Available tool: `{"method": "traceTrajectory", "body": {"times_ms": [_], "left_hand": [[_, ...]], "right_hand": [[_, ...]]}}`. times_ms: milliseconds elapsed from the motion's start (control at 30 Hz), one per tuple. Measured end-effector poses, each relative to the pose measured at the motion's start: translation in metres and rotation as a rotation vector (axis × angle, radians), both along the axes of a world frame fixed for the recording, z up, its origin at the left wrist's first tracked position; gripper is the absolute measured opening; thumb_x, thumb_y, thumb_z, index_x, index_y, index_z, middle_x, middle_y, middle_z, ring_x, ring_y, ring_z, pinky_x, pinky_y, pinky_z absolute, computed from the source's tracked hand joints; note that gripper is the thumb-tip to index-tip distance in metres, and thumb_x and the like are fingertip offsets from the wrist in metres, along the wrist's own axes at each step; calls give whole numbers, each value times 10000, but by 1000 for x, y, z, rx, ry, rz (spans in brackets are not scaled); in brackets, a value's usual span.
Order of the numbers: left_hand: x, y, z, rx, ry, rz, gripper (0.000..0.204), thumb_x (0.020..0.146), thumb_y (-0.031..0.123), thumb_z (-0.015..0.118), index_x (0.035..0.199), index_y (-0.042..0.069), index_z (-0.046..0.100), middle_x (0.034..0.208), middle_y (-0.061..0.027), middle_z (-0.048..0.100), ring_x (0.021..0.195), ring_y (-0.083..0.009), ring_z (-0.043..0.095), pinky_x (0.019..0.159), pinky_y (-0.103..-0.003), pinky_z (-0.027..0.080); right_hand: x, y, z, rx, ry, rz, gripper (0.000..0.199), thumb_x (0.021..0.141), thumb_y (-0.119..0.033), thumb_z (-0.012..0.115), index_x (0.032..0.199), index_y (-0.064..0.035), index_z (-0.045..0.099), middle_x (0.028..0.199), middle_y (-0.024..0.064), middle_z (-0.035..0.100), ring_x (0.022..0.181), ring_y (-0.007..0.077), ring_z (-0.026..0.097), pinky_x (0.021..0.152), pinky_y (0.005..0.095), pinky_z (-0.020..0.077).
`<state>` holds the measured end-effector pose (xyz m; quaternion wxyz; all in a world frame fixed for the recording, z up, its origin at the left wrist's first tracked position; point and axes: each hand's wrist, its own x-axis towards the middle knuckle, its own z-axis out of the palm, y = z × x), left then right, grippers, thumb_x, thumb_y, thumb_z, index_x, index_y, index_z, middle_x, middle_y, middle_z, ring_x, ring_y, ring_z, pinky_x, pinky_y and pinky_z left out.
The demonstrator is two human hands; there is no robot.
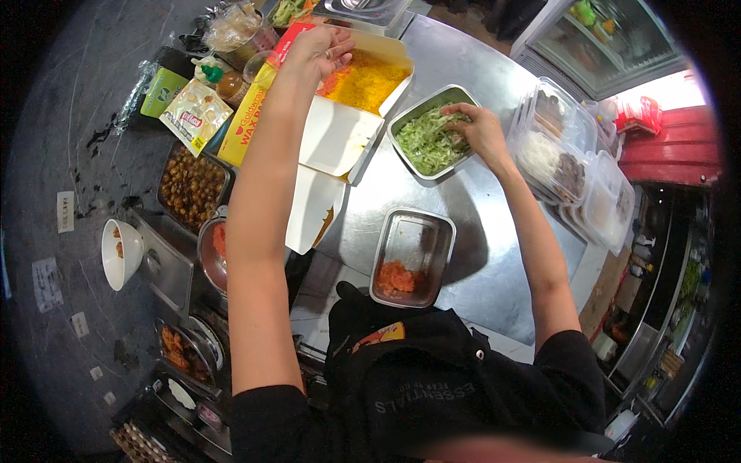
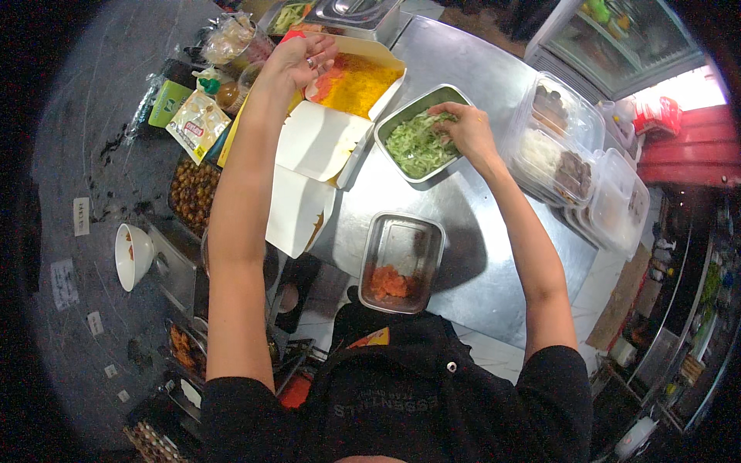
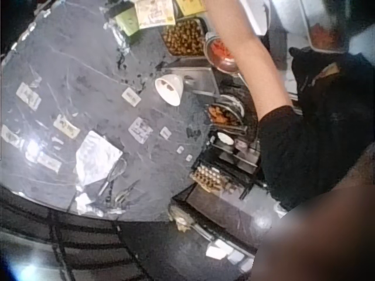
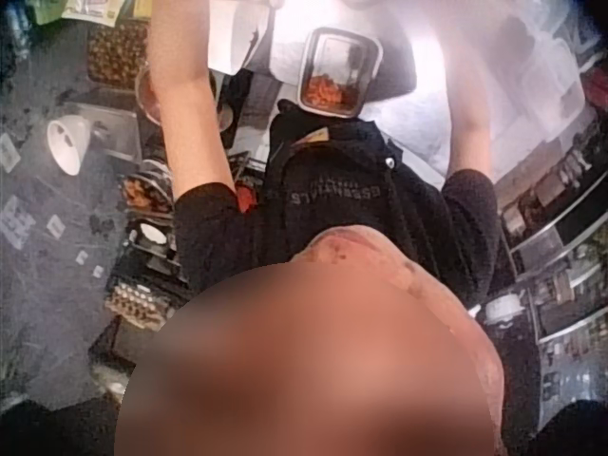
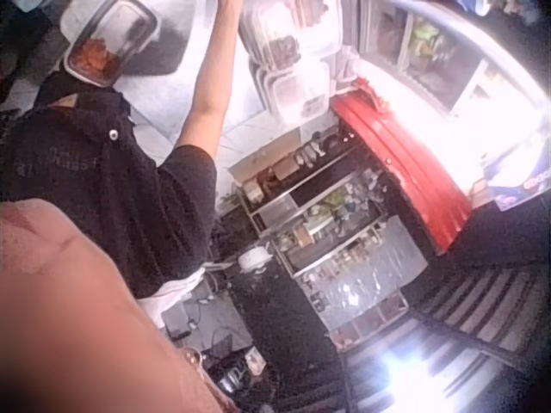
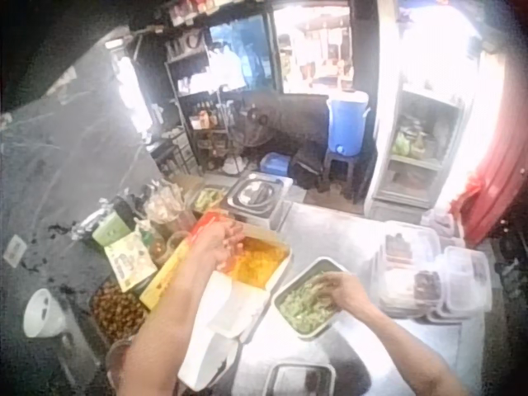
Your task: The person assembles takeout food boxes by opening containers, lining them with wax paper, and adding various ingredients including shredded cheese, chopped tomatoes, lettuce, and onions. They also use a microwave to heat items and arrange containers on the counter.
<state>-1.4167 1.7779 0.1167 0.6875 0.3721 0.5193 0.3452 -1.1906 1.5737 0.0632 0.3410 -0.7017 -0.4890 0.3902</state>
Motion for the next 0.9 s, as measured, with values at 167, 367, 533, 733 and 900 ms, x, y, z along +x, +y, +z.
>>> {"method": "traceTrajectory", "body": {"times_ms": [167, 367, 533, 733, 900], "left_hand": [[-4, 10, 7, 76, 180, -158, 562, 828, -87, 368, 1365, 64, 427, 1282, -68, 545, 1034, -184, 572, 813, -341, 468], [-5, 11, 12, 152, 275, -277, 624, 782, -105, 370, 1380, 67, 419, 1358, -60, 497, 1125, -184, 526, 890, -347, 430], [-26, 35, -15, 210, 216, -254, 457, 832, -22, 452, 1279, 37, 526, 1238, -89, 577, 1039, -204, 573, 835, -353, 468], [-16, 40, -12, 141, 60, -302, 354, 888, 43, 464, 1234, 31, 540, 1151, -116, 588, 911, -214, 562, 756, -364, 466], [-13, 31, -9, 230, 177, -290, 422, 826, -33, 455, 1236, 18, 537, 1113, -127, 596, 872, -219, 567, 718, -351, 473]], "right_hand": [[8, -6, -3, -57, -93, 41, 244, 774, -40, 692, 1017, -63, 703, 795, 50, 679, 629, 89, 602, 598, 269, 488], [22, 16, 4, -77, 383, 18, 255, 811, -116, 716, 1048, -27, 687, 824, 16, 680, 657, 87, 602, 621, 244, 499], [-30, 94, 14, -22, 151, 242, 268, 830, -63, 678, 1097, -49, 672, 844, 31, 685, 721, 73, 615, 648, 221, 509], [-93, 189, -54, 282, -349, 462, 263, 775, -118, 642, 1032, -99, 694, 865, 139, 685, 770, 259, 653, 718, 388, 511], [-119, 209, -95, 634, -511, 511, 310, 774, -91, 542, 1042, -136, 692, 892, 192, 669, 823, 361, 646, 761, 463, 503]]}}
